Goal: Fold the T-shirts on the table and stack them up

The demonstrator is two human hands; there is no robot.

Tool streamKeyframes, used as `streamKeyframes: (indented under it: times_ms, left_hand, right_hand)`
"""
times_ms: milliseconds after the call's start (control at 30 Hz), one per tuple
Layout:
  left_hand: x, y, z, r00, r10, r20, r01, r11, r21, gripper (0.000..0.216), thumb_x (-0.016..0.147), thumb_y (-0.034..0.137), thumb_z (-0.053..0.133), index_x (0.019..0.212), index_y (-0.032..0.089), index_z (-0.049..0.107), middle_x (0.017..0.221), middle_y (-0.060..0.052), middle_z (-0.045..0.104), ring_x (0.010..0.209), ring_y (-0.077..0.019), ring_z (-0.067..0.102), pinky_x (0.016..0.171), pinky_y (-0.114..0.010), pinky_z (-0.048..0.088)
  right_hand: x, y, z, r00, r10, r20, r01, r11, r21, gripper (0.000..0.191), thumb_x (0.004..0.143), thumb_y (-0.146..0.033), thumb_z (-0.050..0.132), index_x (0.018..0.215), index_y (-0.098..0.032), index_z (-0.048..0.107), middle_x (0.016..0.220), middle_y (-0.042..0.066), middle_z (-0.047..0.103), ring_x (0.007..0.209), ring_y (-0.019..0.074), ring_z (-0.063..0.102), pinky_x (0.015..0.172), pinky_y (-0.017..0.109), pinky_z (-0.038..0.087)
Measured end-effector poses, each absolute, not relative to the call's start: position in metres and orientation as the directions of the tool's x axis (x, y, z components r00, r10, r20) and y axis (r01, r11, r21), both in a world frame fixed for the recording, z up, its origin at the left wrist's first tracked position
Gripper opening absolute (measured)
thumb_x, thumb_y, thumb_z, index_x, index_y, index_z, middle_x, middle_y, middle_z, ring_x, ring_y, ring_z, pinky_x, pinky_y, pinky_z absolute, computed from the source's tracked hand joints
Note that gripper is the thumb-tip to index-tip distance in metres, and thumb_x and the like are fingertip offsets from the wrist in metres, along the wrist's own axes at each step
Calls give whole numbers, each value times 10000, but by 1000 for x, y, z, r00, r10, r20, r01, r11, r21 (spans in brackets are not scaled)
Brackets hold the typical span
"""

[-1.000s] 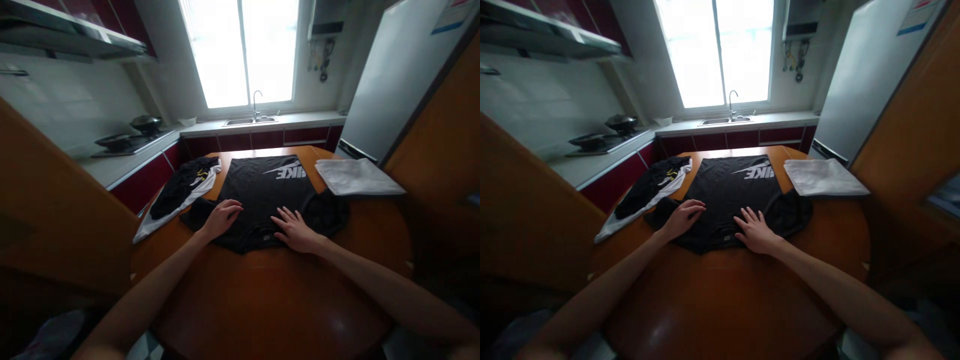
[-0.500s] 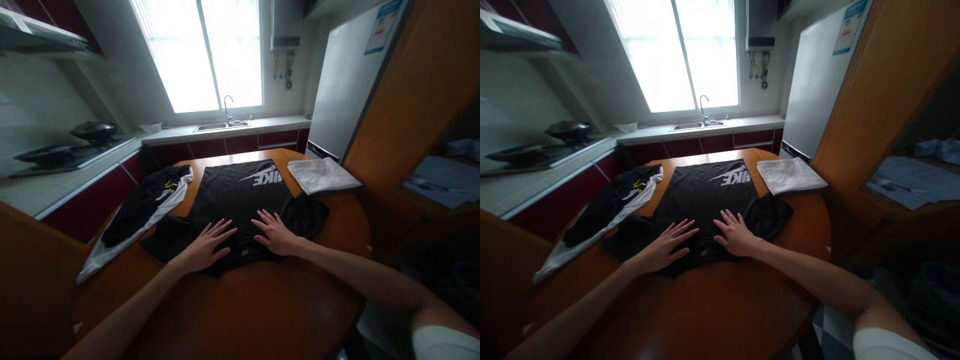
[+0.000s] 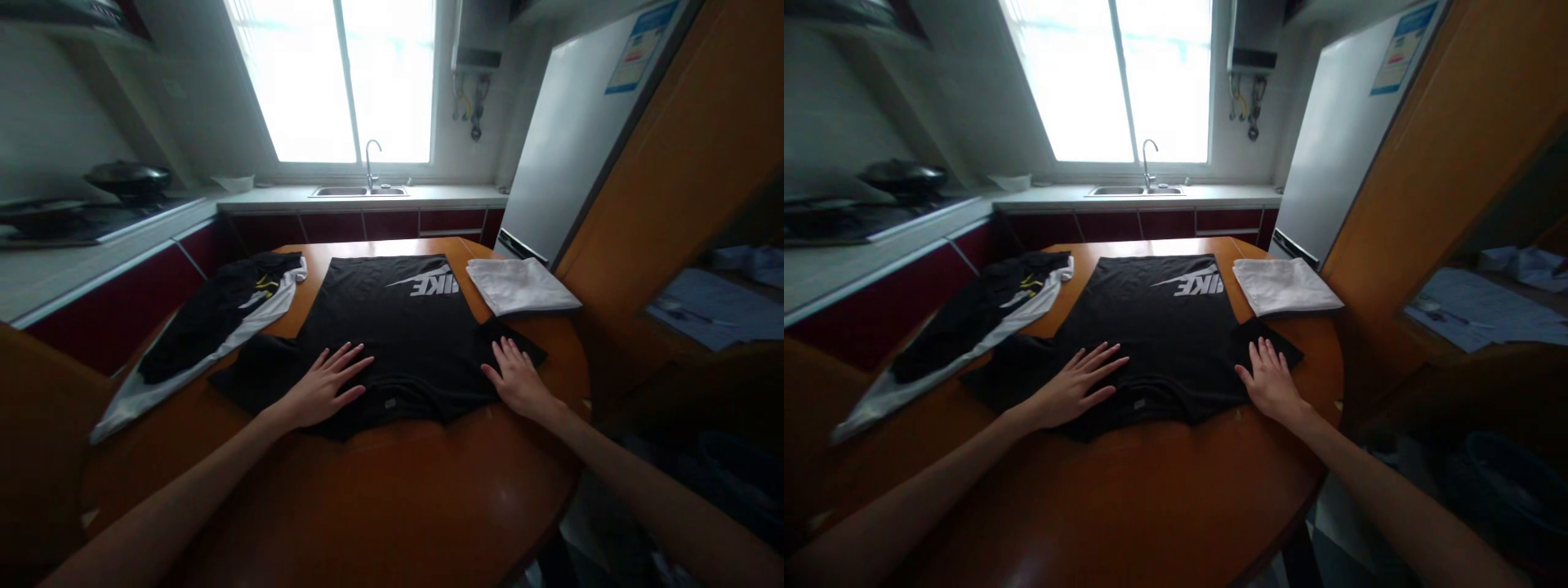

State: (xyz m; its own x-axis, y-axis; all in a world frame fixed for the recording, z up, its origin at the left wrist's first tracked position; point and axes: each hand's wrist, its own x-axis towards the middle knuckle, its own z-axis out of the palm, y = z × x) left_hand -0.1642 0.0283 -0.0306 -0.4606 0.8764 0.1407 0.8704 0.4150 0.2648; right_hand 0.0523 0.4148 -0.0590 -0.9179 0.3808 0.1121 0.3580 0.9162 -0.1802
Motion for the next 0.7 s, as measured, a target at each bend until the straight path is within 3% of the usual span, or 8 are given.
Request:
streamKeyframes:
  times_ms: [133,233,367,500,600,700]
  left_hand:
    - [-164,27,-20,-461,878,131,865,411,287,569,976,533,538,1521,422,422,1626,-18,355,1522,-305,272,1226,-587,159]
    - [-168,24,-11,-466,872,150,864,413,287,542,1006,526,470,1530,397,418,1615,-20,384,1518,-280,289,1233,-564,165]
    - [-174,19,-13,-510,845,158,847,463,260,568,1002,560,455,1540,382,407,1637,-27,343,1533,-297,240,1230,-586,134]
    - [-176,17,-24,-537,840,74,825,505,255,593,980,588,487,1539,413,395,1664,-30,270,1538,-335,208,1215,-630,93]
    - [-175,16,-27,-538,840,72,821,503,271,592,974,590,499,1534,427,397,1664,-25,274,1540,-337,202,1217,-624,89]
    - [-173,16,-22,-533,840,103,824,488,288,583,972,586,514,1525,430,414,1653,-18,305,1532,-333,229,1221,-617,107]
  right_hand:
    - [35,416,-49,-921,312,233,262,939,-222,646,1031,-495,268,1565,-148,378,1659,151,258,1545,286,184,1217,539,217]
    - [23,421,-48,-927,286,241,232,945,-230,634,1027,-498,274,1568,-185,377,1659,138,267,1546,284,184,1209,556,218]
    - [22,422,-51,-949,284,138,262,951,-162,660,1016,-534,290,1558,-172,394,1646,164,288,1537,307,208,1198,583,215]
    - [19,400,-31,-907,339,249,322,941,-109,665,1017,-532,305,1511,-115,462,1621,219,317,1521,386,215,1174,649,201]
    - [-2,365,-9,-912,212,351,168,974,-152,599,1023,-484,337,1497,-148,483,1620,179,340,1519,351,239,1196,591,219]
    - [-33,327,1,-943,6,334,-77,969,-234,524,1019,-388,385,1485,-178,502,1595,134,404,1499,295,312,1202,520,278]
